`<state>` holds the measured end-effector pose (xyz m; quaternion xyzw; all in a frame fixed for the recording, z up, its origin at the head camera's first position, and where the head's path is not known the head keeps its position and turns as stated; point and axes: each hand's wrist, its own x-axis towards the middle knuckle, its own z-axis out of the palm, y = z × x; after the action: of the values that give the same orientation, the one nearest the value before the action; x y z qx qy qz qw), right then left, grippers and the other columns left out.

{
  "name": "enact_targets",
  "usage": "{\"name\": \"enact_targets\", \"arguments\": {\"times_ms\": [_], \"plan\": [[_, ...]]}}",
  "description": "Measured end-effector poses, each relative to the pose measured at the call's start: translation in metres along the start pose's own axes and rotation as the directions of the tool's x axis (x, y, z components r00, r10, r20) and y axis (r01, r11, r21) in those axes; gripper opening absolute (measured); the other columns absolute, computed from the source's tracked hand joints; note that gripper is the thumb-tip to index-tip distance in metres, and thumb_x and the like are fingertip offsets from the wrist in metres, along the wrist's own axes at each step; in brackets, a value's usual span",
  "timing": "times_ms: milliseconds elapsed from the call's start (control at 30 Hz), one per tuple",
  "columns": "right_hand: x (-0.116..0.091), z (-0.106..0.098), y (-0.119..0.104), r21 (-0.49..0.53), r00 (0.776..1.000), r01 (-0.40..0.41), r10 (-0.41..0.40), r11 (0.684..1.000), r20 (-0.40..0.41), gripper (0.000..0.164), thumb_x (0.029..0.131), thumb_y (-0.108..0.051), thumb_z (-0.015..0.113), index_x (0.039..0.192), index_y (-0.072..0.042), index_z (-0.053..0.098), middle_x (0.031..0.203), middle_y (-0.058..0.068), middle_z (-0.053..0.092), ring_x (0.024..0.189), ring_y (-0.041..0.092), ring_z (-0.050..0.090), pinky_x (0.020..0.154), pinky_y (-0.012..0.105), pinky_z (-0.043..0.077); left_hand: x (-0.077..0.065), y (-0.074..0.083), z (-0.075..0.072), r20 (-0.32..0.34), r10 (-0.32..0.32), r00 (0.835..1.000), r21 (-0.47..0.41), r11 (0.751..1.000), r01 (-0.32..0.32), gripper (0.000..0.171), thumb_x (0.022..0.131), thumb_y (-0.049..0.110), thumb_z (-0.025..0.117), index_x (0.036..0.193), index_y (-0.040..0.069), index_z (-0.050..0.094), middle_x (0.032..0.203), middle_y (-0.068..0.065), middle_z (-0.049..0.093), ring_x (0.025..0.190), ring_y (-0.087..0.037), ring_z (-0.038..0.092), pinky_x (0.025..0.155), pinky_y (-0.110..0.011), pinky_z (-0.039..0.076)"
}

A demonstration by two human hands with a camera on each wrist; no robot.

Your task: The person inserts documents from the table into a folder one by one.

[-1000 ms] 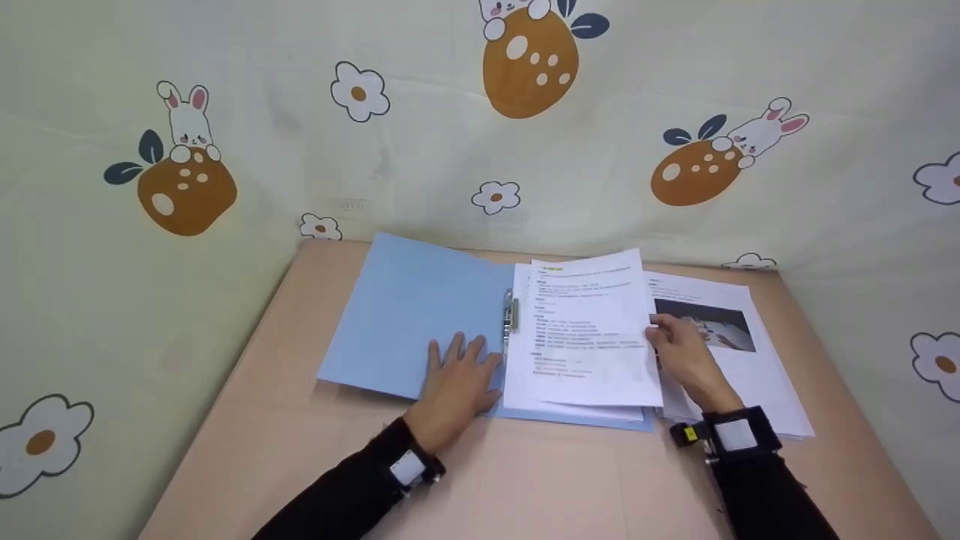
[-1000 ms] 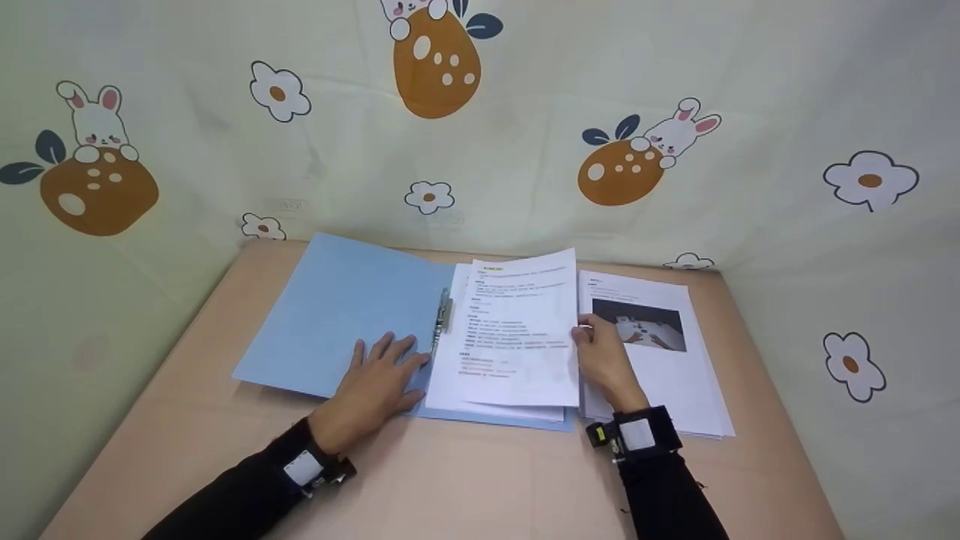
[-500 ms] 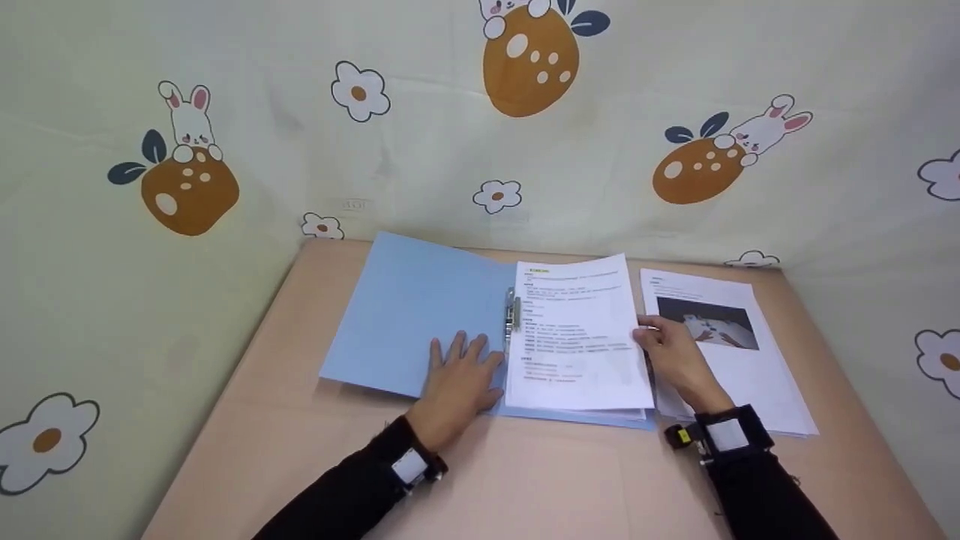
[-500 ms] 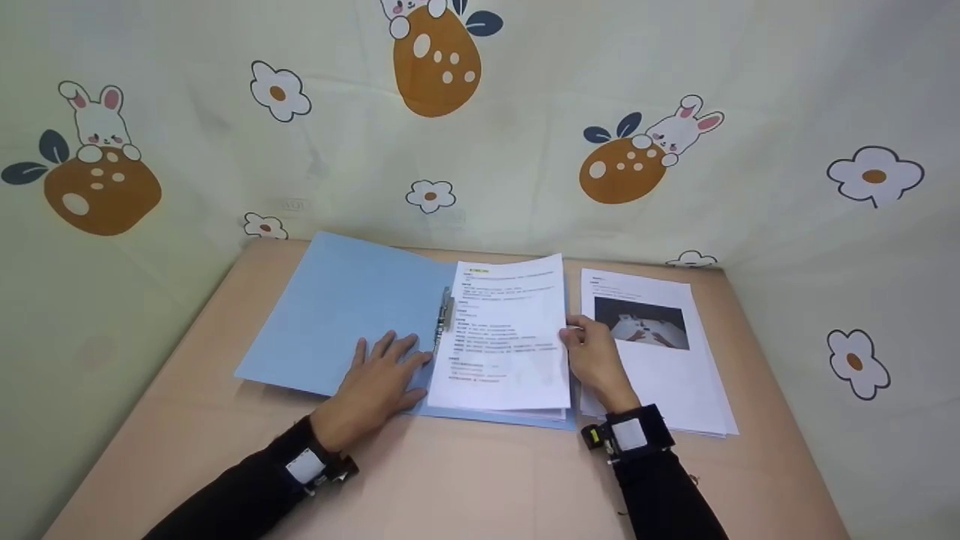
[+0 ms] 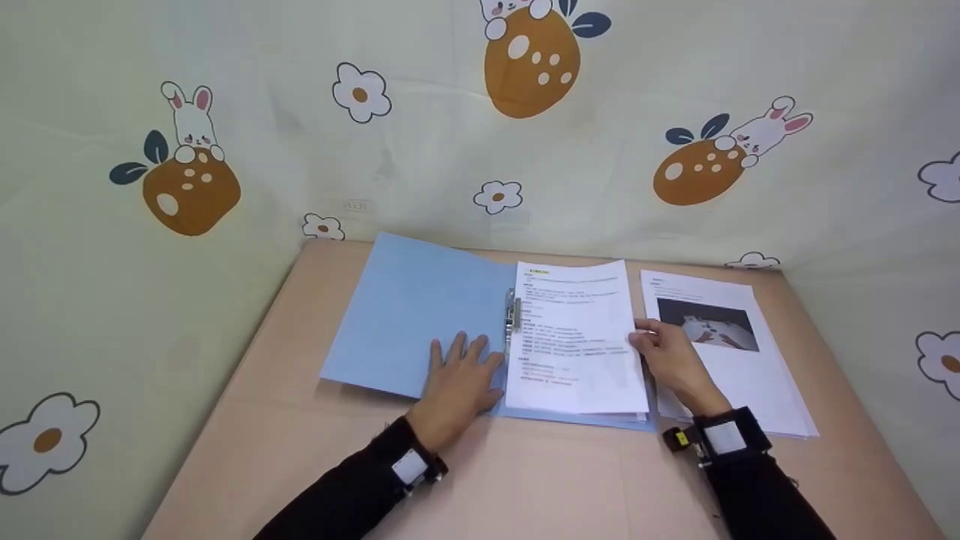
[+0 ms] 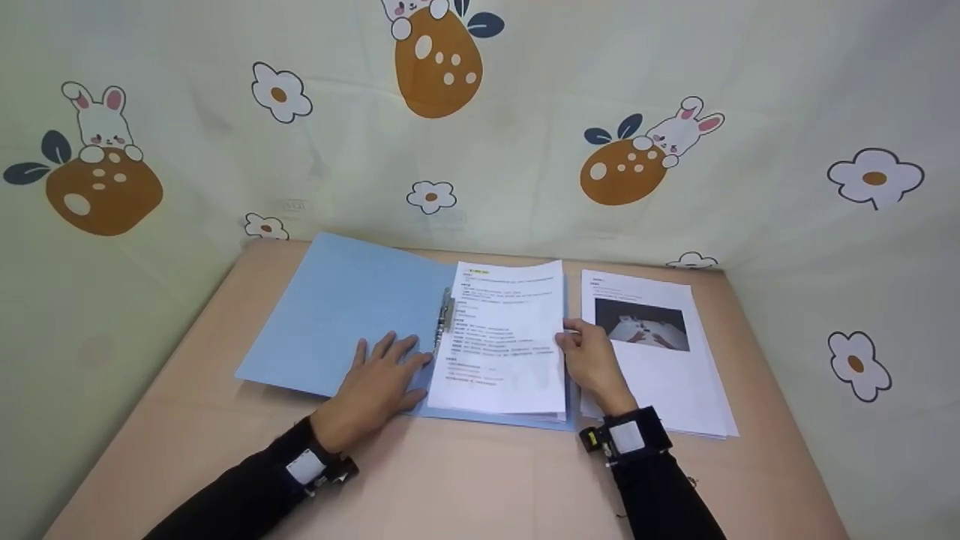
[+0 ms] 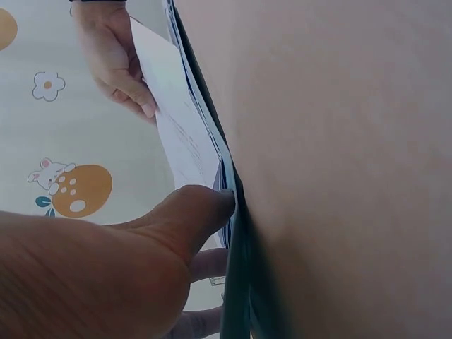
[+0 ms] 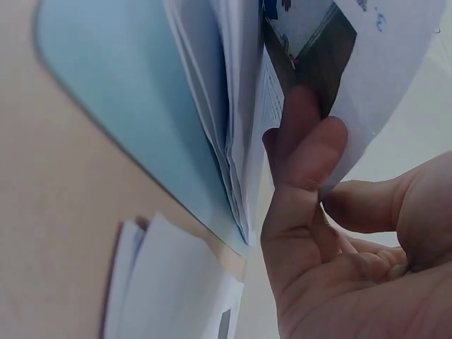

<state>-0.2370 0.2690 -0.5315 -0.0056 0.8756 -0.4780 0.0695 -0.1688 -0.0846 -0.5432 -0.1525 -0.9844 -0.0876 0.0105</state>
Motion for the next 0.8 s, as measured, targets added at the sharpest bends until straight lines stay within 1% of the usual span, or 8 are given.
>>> {"name": "enact_targets", "arguments": {"times_ms": [167, 233, 333, 433, 500, 567, 700, 800], "plan": [[0.001, -0.002, -0.001, -0.019, 1.0, -0.028, 0.028, 0.999, 0.009, 0.055, 0.122, -0.019, 0.059, 0.167, 0.012, 0.052, 0.15, 0.033, 0.074, 0.127, 0.031, 0.078, 0.087, 0.018, 0.06, 0.001, 0.0, 0.0, 0.014, -0.008, 1.0, 0.002, 1.0, 0.008, 0.055, 0.108, 0.045, 0.083, 0.156, 0.022, 0.071, 0.175, -0.016, 0.059, 0.168, -0.052, 0.049, 0.135, -0.084, 0.036], [0.0, -0.004, 0.0, -0.03, 0.999, -0.035, 0.036, 0.999, 0.011, 0.056, 0.122, -0.021, 0.06, 0.166, 0.012, 0.053, 0.152, 0.034, 0.073, 0.126, 0.031, 0.078, 0.087, 0.02, 0.06, 0.0, 0.0, -0.001, 0.016, -0.006, 1.0, 0.003, 1.0, 0.006, 0.055, 0.107, 0.045, 0.084, 0.156, 0.022, 0.071, 0.175, -0.016, 0.059, 0.168, -0.051, 0.049, 0.135, -0.084, 0.036], [-0.001, -0.007, 0.0, -0.035, 0.999, -0.045, 0.045, 0.998, 0.012, 0.056, 0.121, -0.022, 0.062, 0.165, 0.013, 0.054, 0.153, 0.036, 0.072, 0.114, 0.027, 0.078, 0.081, 0.023, 0.063, 0.0, 0.0, -0.001, 0.016, -0.001, 1.0, 0.004, 1.0, 0.001, 0.056, 0.107, 0.045, 0.084, 0.156, 0.022, 0.071, 0.175, -0.016, 0.059, 0.167, -0.052, 0.049, 0.135, -0.085, 0.037], [-0.002, -0.009, 0.001, -0.036, 0.999, -0.047, 0.048, 0.998, 0.016, 0.055, 0.12, -0.021, 0.063, 0.163, 0.013, 0.056, 0.148, 0.036, 0.073, 0.097, 0.022, 0.076, 0.073, 0.027, 0.065, 0.0, 0.0, 0.0, 0.008, -0.001, 1.0, 0.008, 1.0, 0.001, 0.056, 0.107, 0.045, 0.085, 0.156, 0.022, 0.071, 0.174, -0.016, 0.06, 0.167, -0.052, 0.05, 0.134, -0.084, 0.037], [-0.003, -0.01, 0.001, -0.051, 0.999, -0.042, 0.043, 0.998, 0.012, 0.052, 0.12, -0.02, 0.063, 0.16, 0.013, 0.058, 0.144, 0.036, 0.074, 0.09, 0.02, 0.075, 0.07, 0.027, 0.065, 0.0, 0.0, 0.0, 0.003, -0.002, 1.0, 0.004, 1.0, 0.002, 0.056, 0.106, 0.044, 0.085, 0.156, 0.022, 0.071, 0.174, -0.016, 0.06, 0.167, -0.052, 0.05, 0.134, -0.084, 0.038], [-0.003, -0.011, 0.002, -0.071, 0.999, -0.034, 0.035, 0.997, 0.007, 0.049, 0.119, -0.019, 0.064, 0.157, 0.012, 0.062, 0.14, 0.035, 0.076, 0.086, 0.02, 0.074, 0.069, 0.027, 0.065, 0.0, 0.0, 0.001, -0.001, -0.004, 1.0, 0.002, 1.0, 0.004, 0.055, 0.106, 0.044, 0.086, 0.156, 0.022, 0.072, 0.174, -0.016, 0.061, 0.167, -0.052, 0.051, 0.134, -0.084, 0.038], [-0.003, -0.015, 0.002, -0.111, 1.0, -0.016, 0.016, 0.994, -0.001, 0.044, 0.119, -0.018, 0.065, 0.151, 0.012, 0.068, 0.134, 0.035, 0.078, 0.084, 0.018, 0.076, 0.068, 0.027, 0.066, -0.001, 0.001, 0.0, -0.004, -0.003, 1.0, 0.011, 1.0, 0.003, 0.055, 0.107, 0.045, 0.085, 0.155, 0.023, 0.072, 0.174, -0.016, 0.061, 0.166, -0.051, 0.051, 0.134, -0.084, 0.038], [-0.002, -0.02, 0.003, -0.112, 1.0, -0.008, 0.007, 0.994, -0.007, 0.043, 0.119, -0.017, 0.065, 0.149, 0.013, 0.068, 0.127, 0.034, 0.08, 0.082, 0.018, 0.08, 0.068, 0.027, 0.067, 0.0, 0.0, 0.0, -0.003, -0.007, 1.0, 0.014, 1.0, 0.007, 0.054, 0.106, 0.045, 0.085, 0.154, 0.023, 0.072, 0.173, -0.016, 0.061, 0.166, -0.051, 0.051, 0.134, -0.083, 0.039]]}}
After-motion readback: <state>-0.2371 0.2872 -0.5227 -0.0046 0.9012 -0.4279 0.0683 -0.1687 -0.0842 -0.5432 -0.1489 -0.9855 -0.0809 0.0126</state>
